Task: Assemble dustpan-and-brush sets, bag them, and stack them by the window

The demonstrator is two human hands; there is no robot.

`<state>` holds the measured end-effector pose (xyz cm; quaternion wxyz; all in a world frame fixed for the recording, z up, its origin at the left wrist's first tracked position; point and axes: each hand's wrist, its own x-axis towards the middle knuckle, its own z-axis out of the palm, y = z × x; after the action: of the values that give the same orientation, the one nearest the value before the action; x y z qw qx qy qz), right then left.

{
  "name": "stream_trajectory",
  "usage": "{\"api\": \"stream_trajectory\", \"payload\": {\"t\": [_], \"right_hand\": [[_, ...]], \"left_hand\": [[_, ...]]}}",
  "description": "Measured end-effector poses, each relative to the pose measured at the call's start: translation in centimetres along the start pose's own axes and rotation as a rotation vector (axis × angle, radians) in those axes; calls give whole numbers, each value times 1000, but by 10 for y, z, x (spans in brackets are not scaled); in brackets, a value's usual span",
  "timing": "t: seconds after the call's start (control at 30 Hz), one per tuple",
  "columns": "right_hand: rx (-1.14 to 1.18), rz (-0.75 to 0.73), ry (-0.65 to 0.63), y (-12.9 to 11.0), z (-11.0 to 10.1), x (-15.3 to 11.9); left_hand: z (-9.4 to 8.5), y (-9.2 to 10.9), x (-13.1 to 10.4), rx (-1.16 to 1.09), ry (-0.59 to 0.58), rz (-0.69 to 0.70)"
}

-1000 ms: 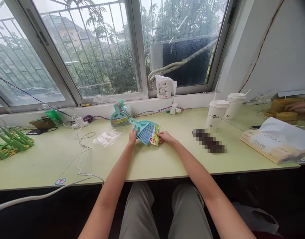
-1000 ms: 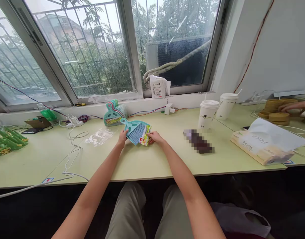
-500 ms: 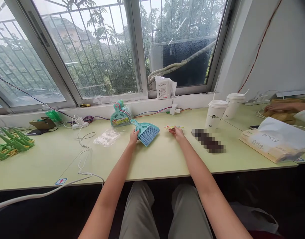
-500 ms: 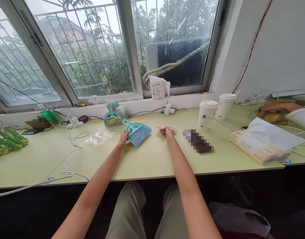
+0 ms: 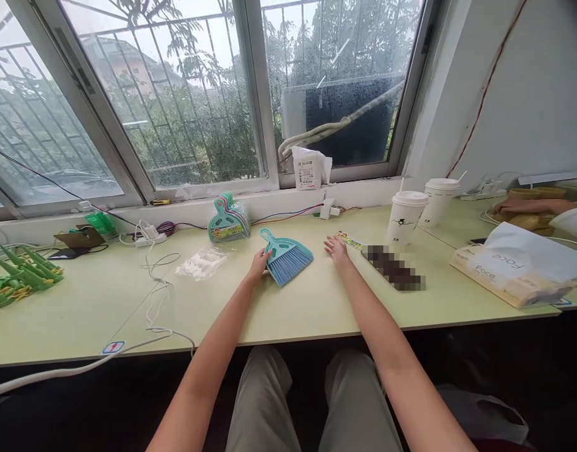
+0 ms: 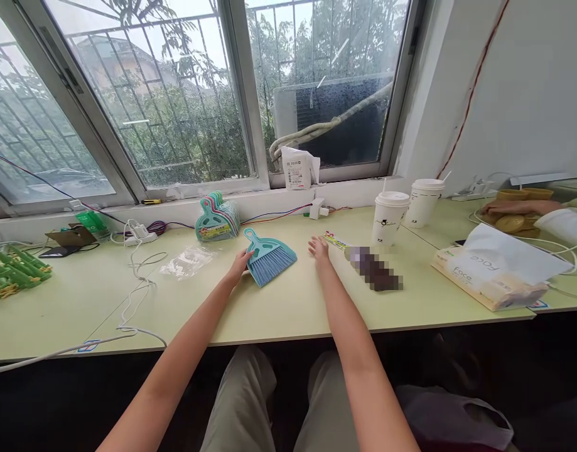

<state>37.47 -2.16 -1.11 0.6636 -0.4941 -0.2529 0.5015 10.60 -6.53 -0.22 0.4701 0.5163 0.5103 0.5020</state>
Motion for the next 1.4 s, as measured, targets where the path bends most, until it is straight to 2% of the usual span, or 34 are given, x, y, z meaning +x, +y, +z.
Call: {"api": "stream_trajectory", "payload": {"t": [0.03, 0.1, 0.2, 0.27, 0.37, 0.5, 0.63, 0.7, 0.8, 0.9, 1.0, 1.13, 1.27, 1.4], "right_hand": [[-74, -73, -41, 1, 5, -5], [-334, -326, -161, 6, 17, -19], [-775, -734, -367, 17, 37, -45], [-948, -887, -446, 24, 47, -61], [-1069, -978, -394, 28, 56, -75], [-1063, -1006, -294, 21, 58, -78], [-960, -1026, -270, 11, 58, -81], [-857, -1014, -266, 4, 58, -84], [-746, -991, -204, -9, 52, -82], [-904, -934, -73, -15, 40, -70], [-1190, -784, 12, -11, 24, -52], [-1474, -618, -14, 0, 8, -37], [-1593, -553, -56, 3, 5, -37], [-1647, -530, -52, 1, 7, -42]], "left_hand": [[1, 0, 0, 6, 0, 6], [5, -1, 0, 39, 14, 45], [12, -1, -2, 149, 53, 238], [16, 1, -7, 237, 82, 398], [22, 9, -20, 325, 124, 501], [27, 20, -34, 378, 90, 501], [23, 24, -32, 349, 75, 482], [12, 24, -24, 354, 156, 475], [-15, 23, -7, 416, 360, 456], [-39, 19, 5, 470, 453, 328], [-47, 11, 9, 559, 398, 158], [-42, 1, 9, 658, 267, 92], [-40, 0, 8, 655, 243, 91], [-42, 4, 5, 887, 181, 63]]}}
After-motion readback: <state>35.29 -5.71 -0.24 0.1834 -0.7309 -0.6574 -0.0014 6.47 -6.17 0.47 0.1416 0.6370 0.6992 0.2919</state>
